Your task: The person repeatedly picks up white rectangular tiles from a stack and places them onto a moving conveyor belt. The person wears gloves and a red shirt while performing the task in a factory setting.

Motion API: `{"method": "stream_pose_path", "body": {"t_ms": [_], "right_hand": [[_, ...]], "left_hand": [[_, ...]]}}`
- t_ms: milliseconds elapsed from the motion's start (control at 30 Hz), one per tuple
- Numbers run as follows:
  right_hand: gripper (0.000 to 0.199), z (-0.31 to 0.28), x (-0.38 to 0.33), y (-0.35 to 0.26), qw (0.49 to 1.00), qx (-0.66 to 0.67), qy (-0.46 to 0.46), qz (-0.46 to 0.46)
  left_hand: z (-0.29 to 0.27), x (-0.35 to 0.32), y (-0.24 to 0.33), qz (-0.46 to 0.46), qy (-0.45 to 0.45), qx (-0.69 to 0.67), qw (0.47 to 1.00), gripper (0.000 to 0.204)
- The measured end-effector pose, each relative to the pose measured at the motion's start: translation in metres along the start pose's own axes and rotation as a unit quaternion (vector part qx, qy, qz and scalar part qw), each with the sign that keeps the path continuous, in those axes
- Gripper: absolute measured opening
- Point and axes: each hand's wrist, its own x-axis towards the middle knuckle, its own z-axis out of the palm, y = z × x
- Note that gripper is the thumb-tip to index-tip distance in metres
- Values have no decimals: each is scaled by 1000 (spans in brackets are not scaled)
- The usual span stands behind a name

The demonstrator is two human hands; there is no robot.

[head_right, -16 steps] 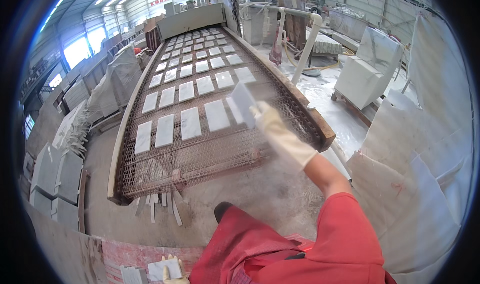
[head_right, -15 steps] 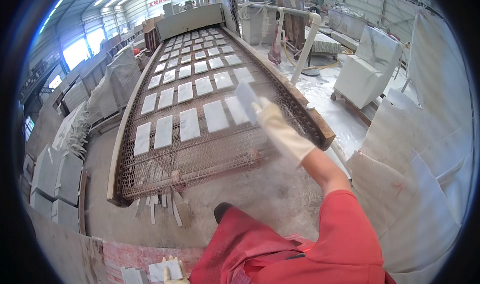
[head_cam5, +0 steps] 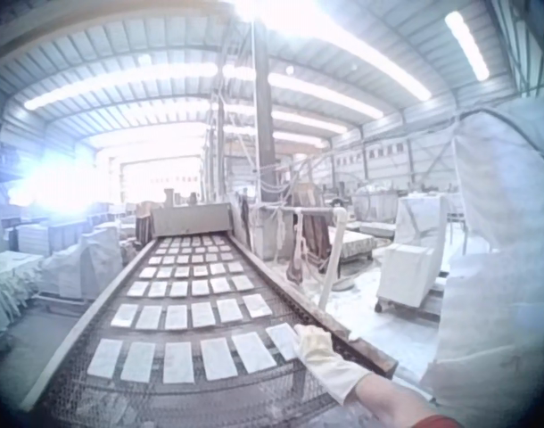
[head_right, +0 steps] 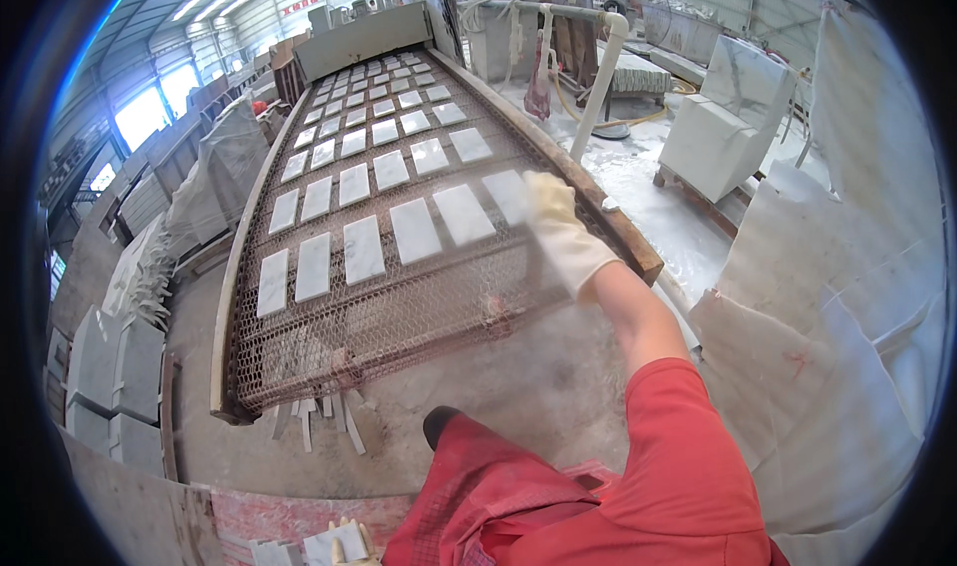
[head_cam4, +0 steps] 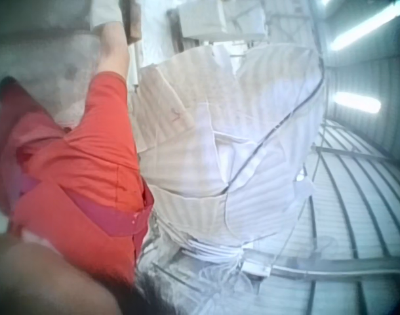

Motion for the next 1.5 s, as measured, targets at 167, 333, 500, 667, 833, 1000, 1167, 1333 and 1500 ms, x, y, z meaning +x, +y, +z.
{"method": "stream_pose_path", "body": {"t_ms": [167, 333, 500, 667, 833, 1000, 1167, 1333, 1500], "right_hand": [[41, 12, -24, -25, 990, -17, 17, -140], [45, 25, -24, -75, 985, -45, -104, -127], [43, 26, -27, -94, 979, -82, -134, -129], [42, 34, -27, -94, 985, -64, -107, -123], [42, 46, -23, -92, 988, -56, -86, -119], [45, 42, -22, -92, 986, -59, -92, -123], [39, 4, -51, -113, 983, -56, -113, -131], [33, -14, -178, -131, 874, 208, -168, -406], [59, 7, -309, -167, 630, 196, -638, -397]], "left_hand": [[-4, -1, -5, -7, -3, -2, 1000, 54], [-9, -2, -6, -9, -8, -9, 1000, 55], [-13, -2, -8, -13, -9, -16, 1000, 56], [-23, -1, -9, -14, -19, -22, 999, 56], [-44, 6, -15, -12, -13, -22, 1000, 54], [-44, 10, -18, 74, -147, 143, 976, 53], [-8, -7, -3, 7, -96, 12, 995, 52], [21, -27, 8, -23, -157, -25, 987, 52], [37, -36, -1, 41, -269, 53, 961, 66]]}}
